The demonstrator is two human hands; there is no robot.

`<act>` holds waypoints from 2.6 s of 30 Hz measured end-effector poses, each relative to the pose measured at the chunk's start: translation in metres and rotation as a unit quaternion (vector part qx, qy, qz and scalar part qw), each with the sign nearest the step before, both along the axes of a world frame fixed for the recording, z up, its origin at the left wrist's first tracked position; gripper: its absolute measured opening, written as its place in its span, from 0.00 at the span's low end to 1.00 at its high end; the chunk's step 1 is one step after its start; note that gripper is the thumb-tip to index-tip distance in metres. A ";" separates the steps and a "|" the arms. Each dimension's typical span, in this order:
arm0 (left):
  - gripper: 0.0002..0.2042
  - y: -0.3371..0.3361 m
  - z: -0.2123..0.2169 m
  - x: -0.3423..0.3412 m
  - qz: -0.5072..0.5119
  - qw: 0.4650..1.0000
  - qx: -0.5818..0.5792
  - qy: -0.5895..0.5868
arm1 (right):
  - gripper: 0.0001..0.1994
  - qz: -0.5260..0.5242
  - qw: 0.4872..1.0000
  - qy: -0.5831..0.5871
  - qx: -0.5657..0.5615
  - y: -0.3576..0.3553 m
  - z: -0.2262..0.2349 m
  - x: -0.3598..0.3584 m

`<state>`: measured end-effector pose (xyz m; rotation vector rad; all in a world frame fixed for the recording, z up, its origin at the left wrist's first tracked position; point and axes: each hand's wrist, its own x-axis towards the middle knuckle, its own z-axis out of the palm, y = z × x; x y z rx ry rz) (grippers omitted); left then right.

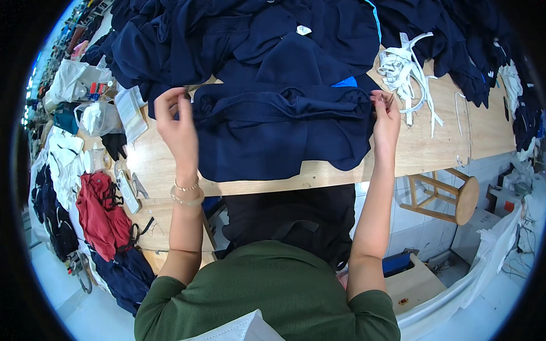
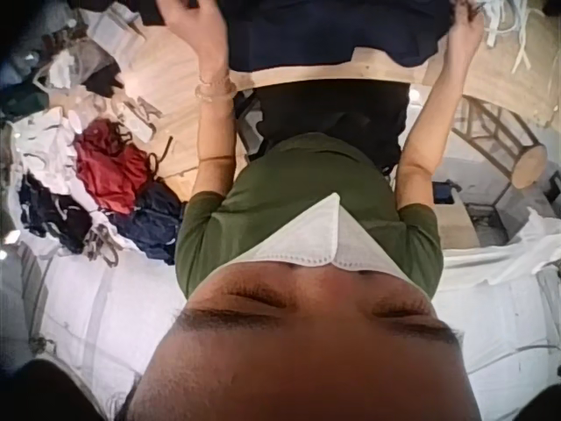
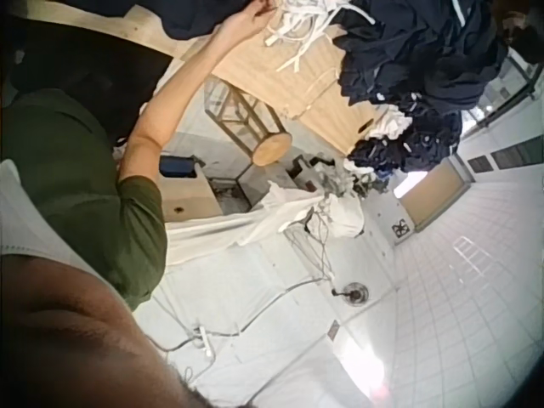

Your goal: Trim loose threads from finished blue garments using thread snips in a factory setting.

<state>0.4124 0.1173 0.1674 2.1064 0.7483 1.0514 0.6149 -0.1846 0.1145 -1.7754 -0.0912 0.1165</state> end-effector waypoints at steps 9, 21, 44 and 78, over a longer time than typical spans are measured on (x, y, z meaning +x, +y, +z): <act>0.12 -0.081 -0.015 0.049 -0.282 0.948 0.134 0.052 | 0.13 0.041 0.981 -0.010 -0.190 0.003 0.049 -0.069; 0.01 -0.089 -0.034 0.044 -0.261 0.962 -0.064 0.038 | 0.10 0.221 0.889 0.327 0.234 0.029 0.048 -0.106; 0.01 -0.095 -0.034 0.031 -0.277 0.960 -0.041 0.001 | 0.13 0.173 0.841 0.437 0.269 0.059 0.047 -0.114; 0.06 0.003 0.004 -0.018 0.053 0.996 -0.067 -0.024 | 0.13 0.099 0.973 0.088 0.191 -0.010 0.065 -0.062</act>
